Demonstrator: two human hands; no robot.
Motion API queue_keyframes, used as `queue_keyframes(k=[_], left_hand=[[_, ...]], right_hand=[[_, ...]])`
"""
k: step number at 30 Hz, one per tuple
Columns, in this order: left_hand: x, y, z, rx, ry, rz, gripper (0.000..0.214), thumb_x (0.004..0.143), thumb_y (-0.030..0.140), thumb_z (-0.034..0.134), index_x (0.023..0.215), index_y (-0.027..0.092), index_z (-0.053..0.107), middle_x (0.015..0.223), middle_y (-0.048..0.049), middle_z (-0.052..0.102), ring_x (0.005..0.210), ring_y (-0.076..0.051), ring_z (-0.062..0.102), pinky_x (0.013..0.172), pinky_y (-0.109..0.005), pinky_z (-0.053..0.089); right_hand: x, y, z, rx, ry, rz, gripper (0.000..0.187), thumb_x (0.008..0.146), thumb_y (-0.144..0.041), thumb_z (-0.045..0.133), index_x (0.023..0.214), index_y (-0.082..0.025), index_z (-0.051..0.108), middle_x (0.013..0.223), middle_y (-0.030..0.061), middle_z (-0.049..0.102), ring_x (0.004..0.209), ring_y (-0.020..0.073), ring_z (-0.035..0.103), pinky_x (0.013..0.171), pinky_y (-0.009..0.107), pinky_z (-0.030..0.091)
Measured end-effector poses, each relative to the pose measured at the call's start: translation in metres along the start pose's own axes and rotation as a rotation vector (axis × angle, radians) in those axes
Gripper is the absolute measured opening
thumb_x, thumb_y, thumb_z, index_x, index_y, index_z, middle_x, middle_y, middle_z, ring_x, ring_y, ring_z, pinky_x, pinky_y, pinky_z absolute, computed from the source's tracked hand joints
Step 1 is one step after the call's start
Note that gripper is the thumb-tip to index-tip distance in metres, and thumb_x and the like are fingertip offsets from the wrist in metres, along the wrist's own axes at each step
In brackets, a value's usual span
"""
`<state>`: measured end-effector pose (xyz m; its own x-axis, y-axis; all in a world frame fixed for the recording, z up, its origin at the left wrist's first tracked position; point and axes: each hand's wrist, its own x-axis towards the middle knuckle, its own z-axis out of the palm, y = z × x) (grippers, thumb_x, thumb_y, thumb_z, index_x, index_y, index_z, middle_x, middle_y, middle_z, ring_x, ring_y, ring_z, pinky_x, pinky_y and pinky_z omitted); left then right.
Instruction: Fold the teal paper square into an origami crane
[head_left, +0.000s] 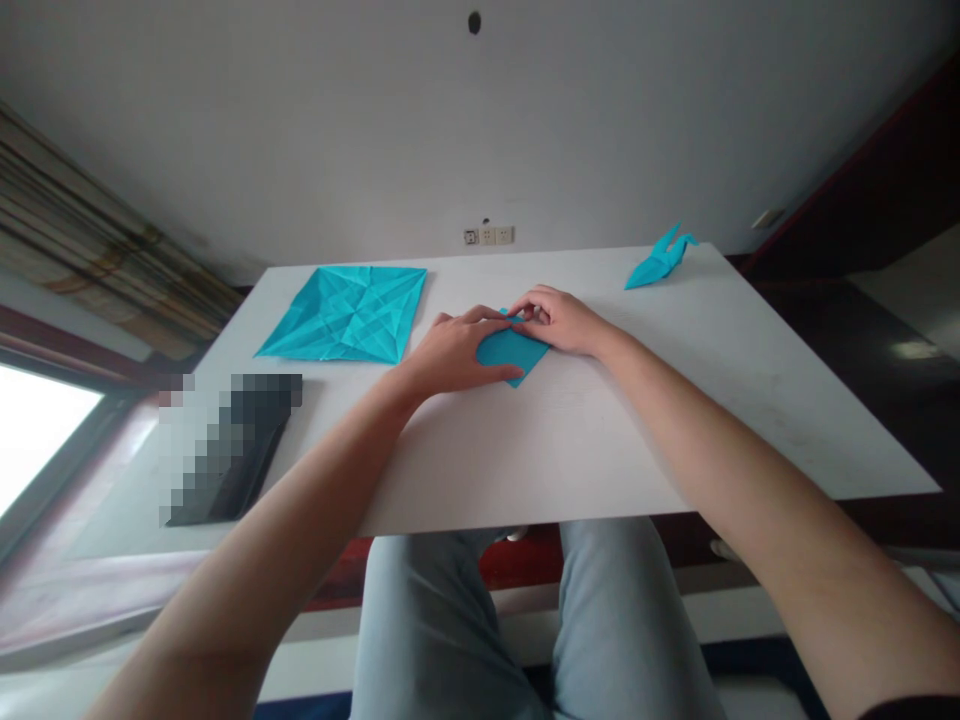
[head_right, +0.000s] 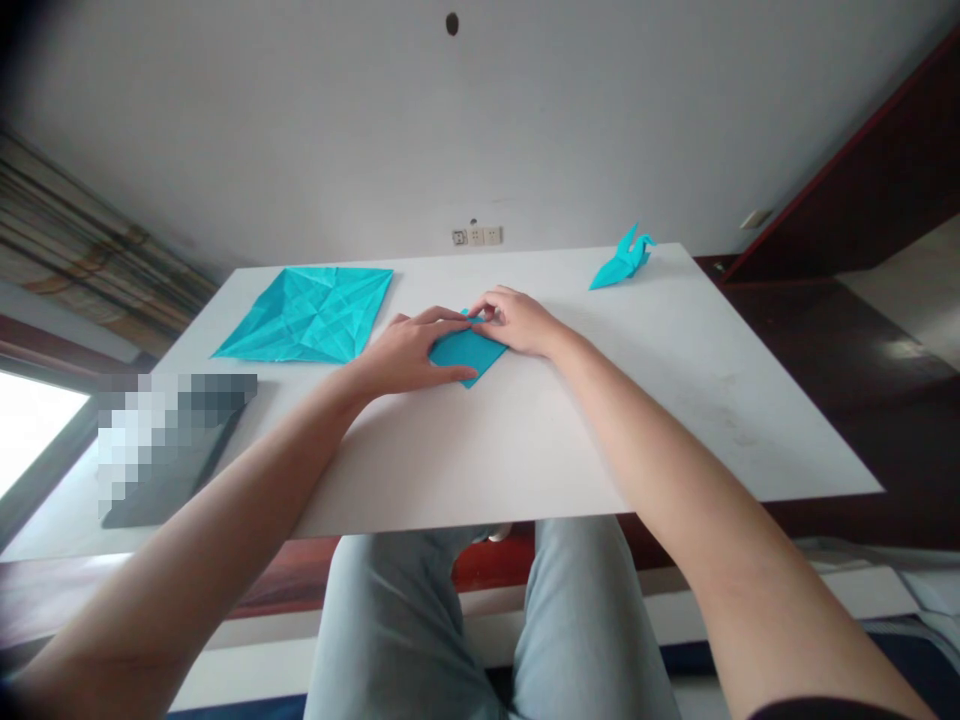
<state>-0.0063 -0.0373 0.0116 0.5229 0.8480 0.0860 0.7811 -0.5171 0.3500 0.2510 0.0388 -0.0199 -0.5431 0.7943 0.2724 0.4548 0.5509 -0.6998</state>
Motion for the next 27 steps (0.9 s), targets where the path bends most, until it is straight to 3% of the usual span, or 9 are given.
queue_keyframes(k=[5, 12, 27], left_hand=[[0.0008, -0.0021, 0.0004, -0.005, 0.015, -0.005, 0.073, 0.102, 0.060, 0.082, 0.169, 0.034, 0.070, 0.176, -0.0116, 0.065, 0.152, -0.041, 0.071, 0.132, -0.057, 0.043], [0.0017, -0.0033, -0.0005, 0.003, 0.015, -0.006, 0.069, 0.104, 0.058, 0.081, 0.168, 0.032, 0.072, 0.174, -0.0106, 0.068, 0.133, -0.036, 0.079, 0.126, -0.052, 0.047], [0.0026, -0.0071, -0.0002, -0.006, 0.018, 0.016, 0.063, 0.108, 0.053, 0.076, 0.167, 0.031, 0.072, 0.172, -0.0088, 0.070, 0.128, -0.032, 0.080, 0.128, -0.051, 0.050]], right_hand=[[-0.0011, -0.0026, -0.0005, 0.020, 0.008, 0.021, 0.025, 0.094, -0.032, 0.084, 0.116, -0.021, 0.090, 0.105, 0.0060, 0.069, 0.084, 0.0210, 0.055, 0.081, 0.036, 0.048], [-0.0016, -0.0029, -0.0004, 0.022, -0.002, 0.027, 0.025, 0.095, -0.033, 0.083, 0.117, -0.021, 0.089, 0.106, 0.0068, 0.070, 0.082, 0.0204, 0.055, 0.080, 0.036, 0.048], [-0.0016, -0.0031, -0.0006, -0.002, -0.001, 0.022, 0.024, 0.096, -0.028, 0.077, 0.116, -0.021, 0.088, 0.106, 0.0067, 0.070, 0.080, 0.0196, 0.054, 0.079, 0.036, 0.046]])
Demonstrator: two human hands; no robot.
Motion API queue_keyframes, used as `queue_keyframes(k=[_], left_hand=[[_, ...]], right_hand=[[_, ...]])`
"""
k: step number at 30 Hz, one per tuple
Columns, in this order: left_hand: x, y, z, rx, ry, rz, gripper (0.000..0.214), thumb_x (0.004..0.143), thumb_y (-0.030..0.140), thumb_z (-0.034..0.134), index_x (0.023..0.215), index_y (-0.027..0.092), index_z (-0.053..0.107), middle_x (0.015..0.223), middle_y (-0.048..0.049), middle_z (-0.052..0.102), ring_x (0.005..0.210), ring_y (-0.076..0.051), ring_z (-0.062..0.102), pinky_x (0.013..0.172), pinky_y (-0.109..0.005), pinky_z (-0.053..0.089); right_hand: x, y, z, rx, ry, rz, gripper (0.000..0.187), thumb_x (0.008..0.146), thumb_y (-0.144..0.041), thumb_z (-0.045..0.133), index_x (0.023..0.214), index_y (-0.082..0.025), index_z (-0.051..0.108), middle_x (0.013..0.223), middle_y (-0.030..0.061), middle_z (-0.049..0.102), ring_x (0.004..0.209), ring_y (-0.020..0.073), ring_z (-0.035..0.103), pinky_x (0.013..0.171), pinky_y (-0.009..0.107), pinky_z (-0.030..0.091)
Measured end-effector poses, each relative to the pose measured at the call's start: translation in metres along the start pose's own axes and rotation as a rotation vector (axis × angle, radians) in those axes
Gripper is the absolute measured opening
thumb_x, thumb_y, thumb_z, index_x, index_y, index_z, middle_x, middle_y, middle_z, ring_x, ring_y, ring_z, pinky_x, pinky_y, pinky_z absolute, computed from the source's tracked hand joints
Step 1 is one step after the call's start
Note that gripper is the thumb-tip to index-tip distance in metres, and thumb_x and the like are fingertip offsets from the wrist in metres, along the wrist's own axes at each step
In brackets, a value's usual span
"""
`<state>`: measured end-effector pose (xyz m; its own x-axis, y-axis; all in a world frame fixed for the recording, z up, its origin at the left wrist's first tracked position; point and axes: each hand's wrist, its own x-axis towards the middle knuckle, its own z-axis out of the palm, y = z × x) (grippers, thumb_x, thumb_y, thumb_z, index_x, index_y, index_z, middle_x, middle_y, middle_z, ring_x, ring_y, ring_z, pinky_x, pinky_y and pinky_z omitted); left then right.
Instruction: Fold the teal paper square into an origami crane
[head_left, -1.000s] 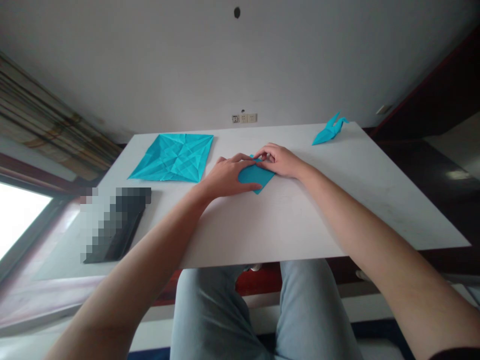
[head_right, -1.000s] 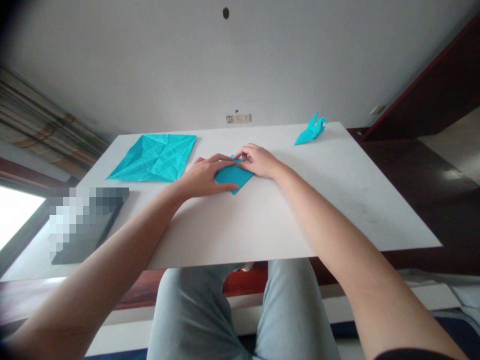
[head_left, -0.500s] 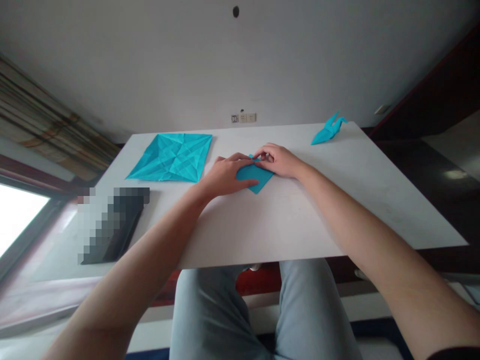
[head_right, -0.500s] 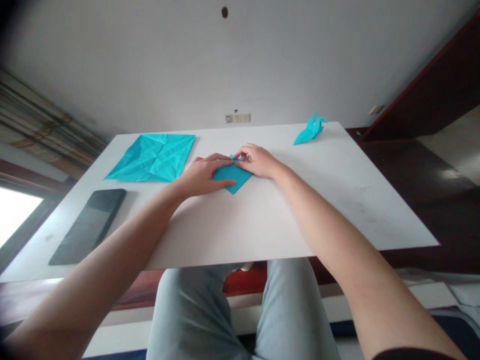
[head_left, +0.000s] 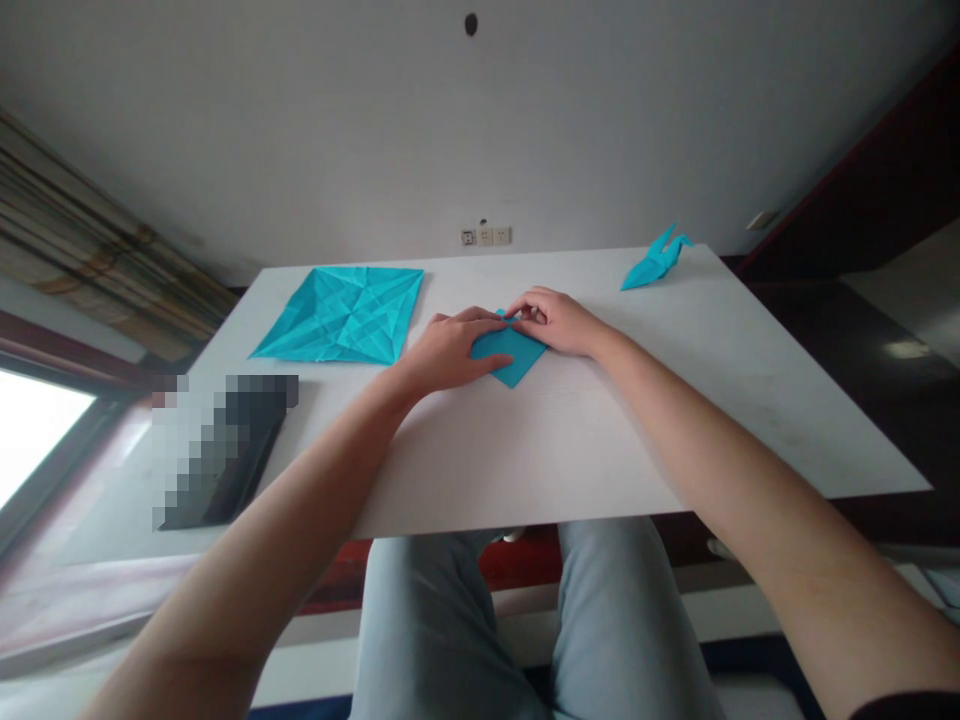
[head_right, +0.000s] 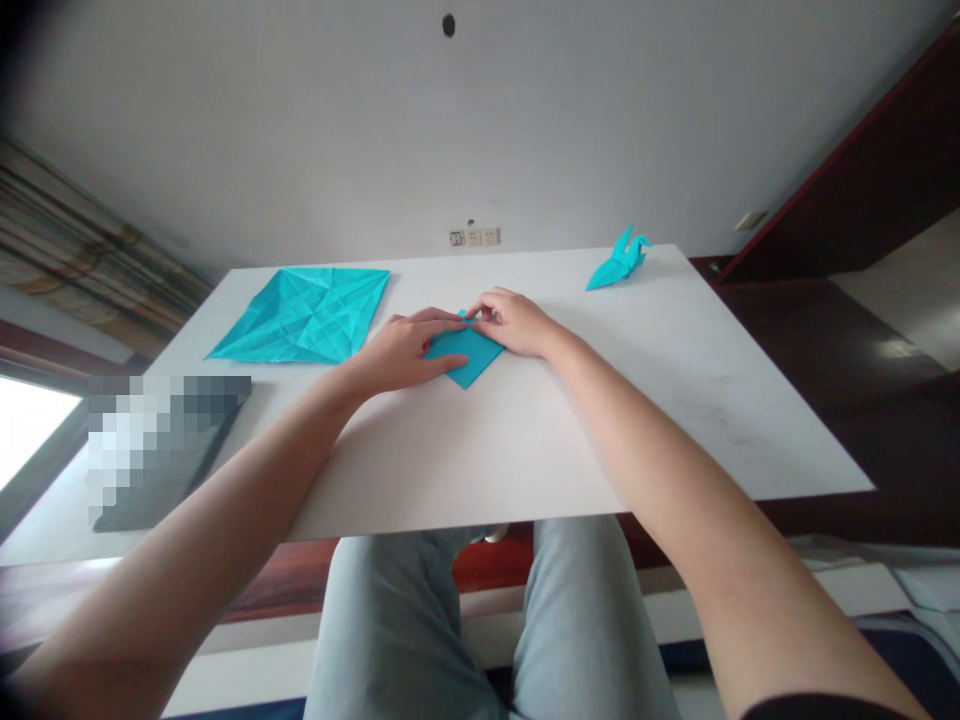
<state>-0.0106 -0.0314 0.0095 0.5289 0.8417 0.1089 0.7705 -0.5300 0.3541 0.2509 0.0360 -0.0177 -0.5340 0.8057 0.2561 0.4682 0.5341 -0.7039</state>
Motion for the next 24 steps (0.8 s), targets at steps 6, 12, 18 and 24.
queue_keyframes(k=[6, 12, 18, 24], left_hand=[[-0.0003, 0.0010, -0.0005, 0.000, 0.006, 0.008, 0.063, 0.107, 0.053, 0.077, 0.166, 0.031, 0.073, 0.171, -0.0097, 0.071, 0.127, -0.032, 0.080, 0.124, -0.049, 0.052], [-0.0004, 0.0018, -0.0007, -0.006, 0.011, 0.008, 0.063, 0.107, 0.054, 0.076, 0.166, 0.031, 0.074, 0.167, -0.0104, 0.073, 0.126, -0.032, 0.080, 0.123, -0.049, 0.053], [0.0000, 0.0008, -0.0014, -0.004, 0.002, 0.016, 0.063, 0.108, 0.054, 0.075, 0.166, 0.031, 0.074, 0.163, -0.0104, 0.075, 0.125, -0.032, 0.081, 0.123, -0.049, 0.054], [0.0002, 0.0011, -0.0004, 0.014, 0.000, 0.006, 0.063, 0.108, 0.053, 0.076, 0.167, 0.030, 0.073, 0.169, -0.0098, 0.072, 0.128, -0.033, 0.081, 0.125, -0.048, 0.053]], right_hand=[[-0.0009, -0.0022, -0.0003, 0.000, -0.008, 0.011, 0.025, 0.096, -0.029, 0.078, 0.117, -0.020, 0.088, 0.102, 0.0052, 0.069, 0.078, 0.0189, 0.052, 0.078, 0.036, 0.045], [-0.0003, -0.0029, -0.0001, 0.000, -0.012, 0.002, 0.024, 0.097, -0.029, 0.079, 0.117, -0.020, 0.087, 0.101, 0.0051, 0.069, 0.077, 0.0185, 0.051, 0.076, 0.035, 0.044], [0.0000, -0.0011, 0.0000, 0.018, -0.017, 0.015, 0.024, 0.096, -0.029, 0.082, 0.118, -0.021, 0.088, 0.102, 0.0040, 0.068, 0.078, 0.0184, 0.051, 0.077, 0.034, 0.044], [0.0003, -0.0016, 0.0003, 0.018, -0.021, 0.015, 0.024, 0.095, -0.028, 0.081, 0.117, -0.021, 0.087, 0.102, 0.0048, 0.068, 0.078, 0.0187, 0.052, 0.078, 0.035, 0.045]])
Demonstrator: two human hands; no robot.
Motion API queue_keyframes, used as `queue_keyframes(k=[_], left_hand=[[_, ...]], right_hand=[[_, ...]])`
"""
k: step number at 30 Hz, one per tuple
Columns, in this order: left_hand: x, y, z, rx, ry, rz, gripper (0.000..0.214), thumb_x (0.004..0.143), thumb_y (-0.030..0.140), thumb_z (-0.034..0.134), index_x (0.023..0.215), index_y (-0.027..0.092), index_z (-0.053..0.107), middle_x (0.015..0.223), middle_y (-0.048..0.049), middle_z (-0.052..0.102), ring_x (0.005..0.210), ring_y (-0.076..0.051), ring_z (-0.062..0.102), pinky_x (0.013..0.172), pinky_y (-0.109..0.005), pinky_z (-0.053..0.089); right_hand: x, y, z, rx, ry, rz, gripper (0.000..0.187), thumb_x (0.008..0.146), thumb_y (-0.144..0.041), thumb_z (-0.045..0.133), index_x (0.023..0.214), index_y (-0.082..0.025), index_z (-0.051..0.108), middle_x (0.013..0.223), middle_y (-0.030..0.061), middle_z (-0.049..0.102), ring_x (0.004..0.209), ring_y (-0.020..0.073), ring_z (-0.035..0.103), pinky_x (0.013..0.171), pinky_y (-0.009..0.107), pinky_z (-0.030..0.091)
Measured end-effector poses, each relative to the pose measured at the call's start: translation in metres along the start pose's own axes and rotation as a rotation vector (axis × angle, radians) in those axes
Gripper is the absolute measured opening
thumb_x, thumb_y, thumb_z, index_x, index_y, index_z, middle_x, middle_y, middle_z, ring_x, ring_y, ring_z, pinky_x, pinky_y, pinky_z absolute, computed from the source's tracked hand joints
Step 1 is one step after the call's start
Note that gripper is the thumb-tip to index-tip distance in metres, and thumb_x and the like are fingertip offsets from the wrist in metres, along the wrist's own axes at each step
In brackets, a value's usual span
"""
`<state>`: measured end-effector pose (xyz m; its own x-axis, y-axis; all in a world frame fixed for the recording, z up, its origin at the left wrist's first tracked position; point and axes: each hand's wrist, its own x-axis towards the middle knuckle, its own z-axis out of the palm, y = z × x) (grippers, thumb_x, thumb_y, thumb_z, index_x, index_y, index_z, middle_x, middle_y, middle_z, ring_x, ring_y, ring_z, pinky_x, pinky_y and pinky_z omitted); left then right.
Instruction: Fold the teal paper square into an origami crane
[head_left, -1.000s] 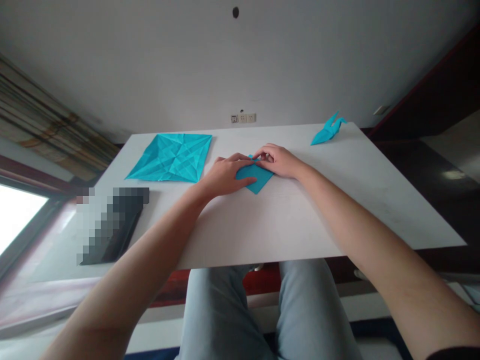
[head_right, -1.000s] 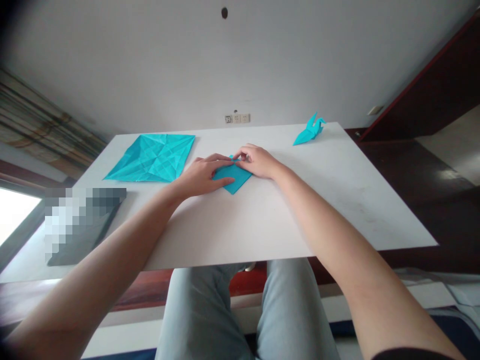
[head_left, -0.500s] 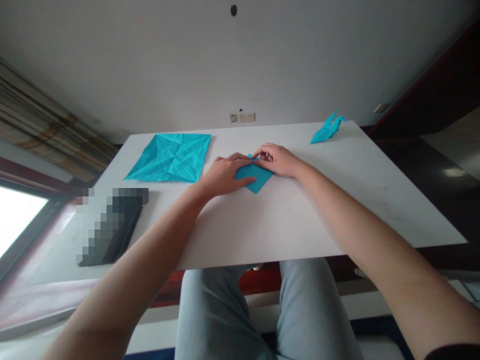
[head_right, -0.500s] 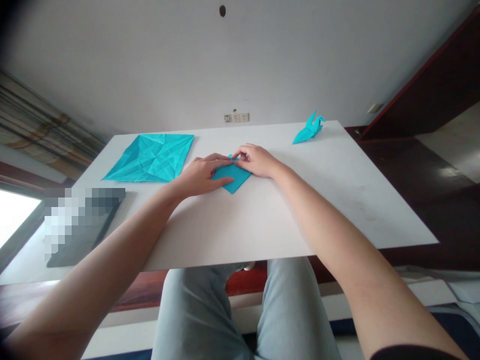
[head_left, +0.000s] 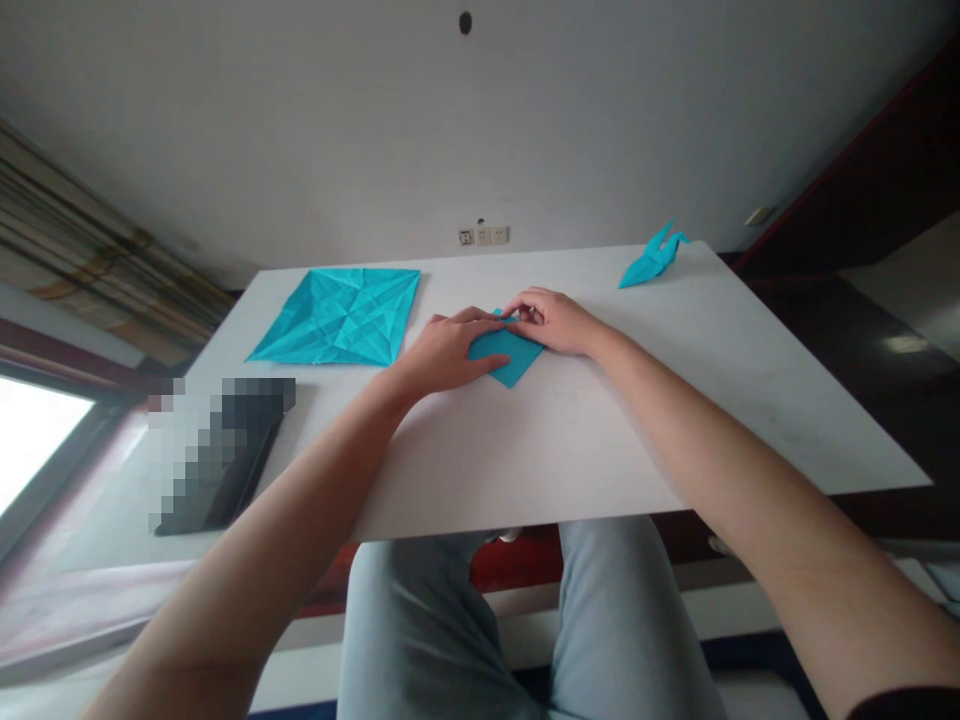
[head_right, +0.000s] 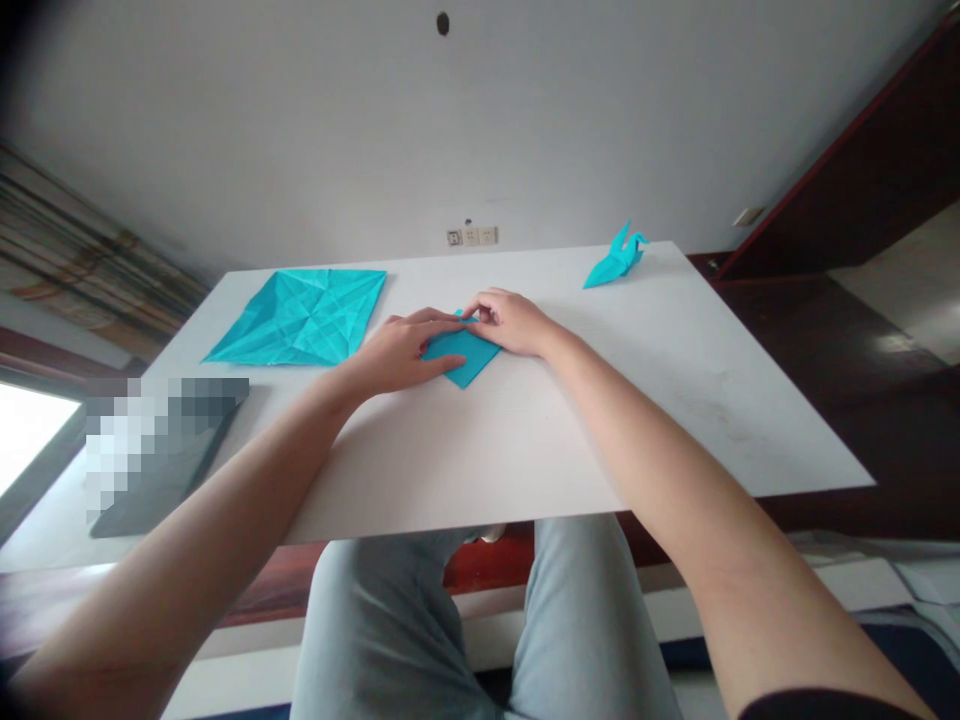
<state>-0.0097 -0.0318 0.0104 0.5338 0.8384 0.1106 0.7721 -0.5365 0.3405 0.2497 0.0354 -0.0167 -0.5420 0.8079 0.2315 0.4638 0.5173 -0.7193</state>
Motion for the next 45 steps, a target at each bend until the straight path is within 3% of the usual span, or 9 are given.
queue_keyframes(k=[15, 21, 34, 45], left_hand=[[-0.0006, -0.0002, 0.0005, -0.008, 0.003, 0.010, 0.062, 0.109, 0.053, 0.075, 0.168, 0.032, 0.072, 0.171, -0.0103, 0.071, 0.129, -0.033, 0.079, 0.124, -0.051, 0.052], [-0.0006, 0.0024, -0.0018, 0.005, -0.017, 0.006, 0.065, 0.110, 0.053, 0.073, 0.169, 0.027, 0.071, 0.172, -0.0119, 0.070, 0.133, -0.033, 0.079, 0.126, -0.051, 0.052], [-0.0009, 0.0001, 0.0001, 0.023, -0.002, 0.014, 0.061, 0.111, 0.054, 0.073, 0.168, 0.033, 0.071, 0.172, -0.0094, 0.070, 0.133, -0.032, 0.079, 0.126, -0.049, 0.051], [-0.0008, -0.0001, 0.0007, 0.015, -0.004, 0.014, 0.063, 0.111, 0.055, 0.072, 0.170, 0.030, 0.070, 0.173, -0.0113, 0.069, 0.133, -0.034, 0.078, 0.130, -0.055, 0.049]], right_hand=[[0.0002, 0.0013, -0.0005, -0.031, -0.005, -0.022, 0.026, 0.099, -0.029, 0.080, 0.121, -0.018, 0.088, 0.102, 0.0039, 0.067, 0.079, 0.0180, 0.052, 0.079, 0.035, 0.044], [0.0007, 0.0031, -0.0004, -0.036, 0.001, -0.029, 0.025, 0.099, -0.030, 0.080, 0.120, -0.019, 0.088, 0.102, 0.0050, 0.068, 0.078, 0.0181, 0.052, 0.077, 0.034, 0.044], [0.0002, 0.0025, 0.0001, -0.039, 0.003, -0.031, 0.026, 0.099, -0.031, 0.079, 0.120, -0.019, 0.088, 0.103, 0.0053, 0.068, 0.079, 0.0182, 0.052, 0.078, 0.034, 0.044], [0.0006, 0.0026, -0.0001, -0.039, -0.004, -0.030, 0.024, 0.099, -0.031, 0.080, 0.119, -0.020, 0.087, 0.102, 0.0053, 0.068, 0.080, 0.0191, 0.053, 0.078, 0.035, 0.044]])
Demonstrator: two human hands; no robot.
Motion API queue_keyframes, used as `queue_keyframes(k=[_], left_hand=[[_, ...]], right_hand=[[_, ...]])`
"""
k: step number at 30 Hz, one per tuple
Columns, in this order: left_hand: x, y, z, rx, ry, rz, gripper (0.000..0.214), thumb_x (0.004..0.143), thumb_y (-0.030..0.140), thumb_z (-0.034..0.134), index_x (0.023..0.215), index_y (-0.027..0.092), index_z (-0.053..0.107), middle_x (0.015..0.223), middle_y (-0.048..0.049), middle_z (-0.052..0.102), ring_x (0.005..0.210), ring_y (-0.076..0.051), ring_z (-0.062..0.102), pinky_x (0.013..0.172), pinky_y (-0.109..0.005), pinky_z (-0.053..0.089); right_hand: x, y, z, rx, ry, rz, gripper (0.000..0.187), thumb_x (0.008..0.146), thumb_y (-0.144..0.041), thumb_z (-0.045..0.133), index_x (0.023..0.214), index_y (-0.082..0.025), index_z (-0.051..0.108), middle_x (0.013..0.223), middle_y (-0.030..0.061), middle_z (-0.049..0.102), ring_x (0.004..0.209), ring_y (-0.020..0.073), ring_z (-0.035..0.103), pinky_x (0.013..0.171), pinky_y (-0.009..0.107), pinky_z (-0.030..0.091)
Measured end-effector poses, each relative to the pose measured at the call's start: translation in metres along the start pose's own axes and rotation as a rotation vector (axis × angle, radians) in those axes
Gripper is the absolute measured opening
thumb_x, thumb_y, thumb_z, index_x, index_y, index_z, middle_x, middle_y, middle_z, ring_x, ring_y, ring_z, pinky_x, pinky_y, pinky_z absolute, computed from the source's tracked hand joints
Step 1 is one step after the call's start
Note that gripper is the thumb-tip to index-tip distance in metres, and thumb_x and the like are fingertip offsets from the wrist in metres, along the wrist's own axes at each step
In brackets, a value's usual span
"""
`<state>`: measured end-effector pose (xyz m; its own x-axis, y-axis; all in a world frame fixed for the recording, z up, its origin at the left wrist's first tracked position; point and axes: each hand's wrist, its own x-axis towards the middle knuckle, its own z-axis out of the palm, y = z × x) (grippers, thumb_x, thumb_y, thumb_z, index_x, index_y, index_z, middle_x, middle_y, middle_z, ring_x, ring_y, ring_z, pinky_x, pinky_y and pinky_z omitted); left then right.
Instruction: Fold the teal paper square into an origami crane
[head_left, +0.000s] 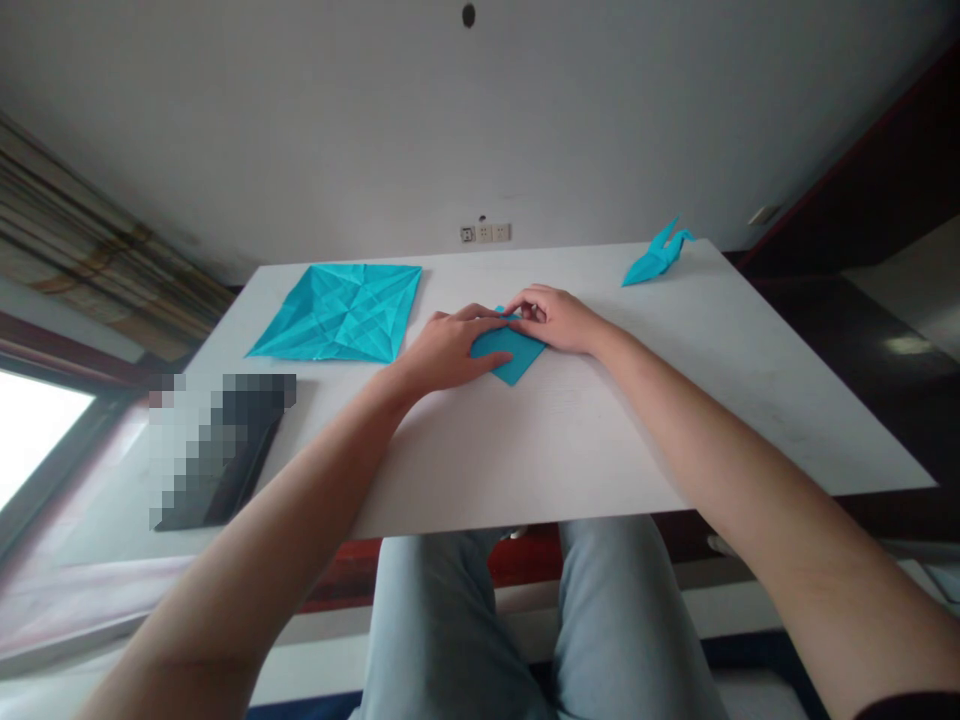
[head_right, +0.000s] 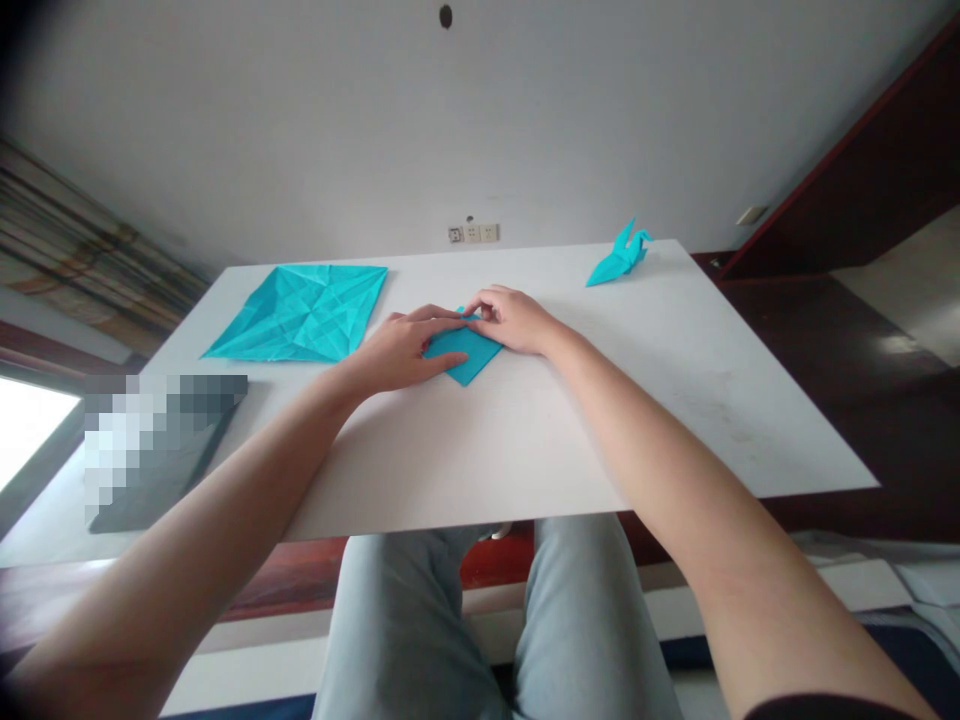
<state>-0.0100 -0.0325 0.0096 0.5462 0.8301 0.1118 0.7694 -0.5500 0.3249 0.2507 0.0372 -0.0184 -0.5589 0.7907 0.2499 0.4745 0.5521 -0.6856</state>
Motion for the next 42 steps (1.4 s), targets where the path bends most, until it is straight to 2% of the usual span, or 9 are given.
queue_keyframes(k=[26, 32, 42], left_hand=[[-0.0009, 0.0010, -0.0005, 0.014, -0.005, -0.008, 0.061, 0.111, 0.055, 0.071, 0.169, 0.034, 0.070, 0.173, -0.0107, 0.068, 0.136, -0.035, 0.078, 0.130, -0.056, 0.048], [-0.0008, 0.0020, -0.0014, 0.016, -0.013, -0.008, 0.062, 0.112, 0.055, 0.070, 0.170, 0.032, 0.070, 0.174, -0.0118, 0.068, 0.144, -0.036, 0.075, 0.132, -0.055, 0.048], [-0.0013, 0.0035, -0.0016, 0.008, -0.010, -0.017, 0.062, 0.111, 0.054, 0.071, 0.169, 0.032, 0.070, 0.175, -0.0111, 0.068, 0.138, -0.035, 0.077, 0.132, -0.057, 0.048]], right_hand=[[-0.0014, -0.0048, -0.0012, 0.014, 0.003, 0.018, 0.023, 0.097, -0.030, 0.080, 0.117, -0.021, 0.086, 0.102, 0.0055, 0.068, 0.081, 0.0200, 0.054, 0.079, 0.035, 0.045], [-0.0012, -0.0040, -0.0002, 0.019, 0.010, 0.014, 0.023, 0.097, -0.029, 0.080, 0.117, -0.020, 0.086, 0.101, 0.0050, 0.067, 0.081, 0.0200, 0.055, 0.080, 0.036, 0.045], [-0.0011, -0.0051, 0.0002, 0.024, 0.010, 0.025, 0.024, 0.097, -0.028, 0.080, 0.118, -0.019, 0.087, 0.100, 0.0031, 0.066, 0.080, 0.0190, 0.053, 0.080, 0.035, 0.044]])
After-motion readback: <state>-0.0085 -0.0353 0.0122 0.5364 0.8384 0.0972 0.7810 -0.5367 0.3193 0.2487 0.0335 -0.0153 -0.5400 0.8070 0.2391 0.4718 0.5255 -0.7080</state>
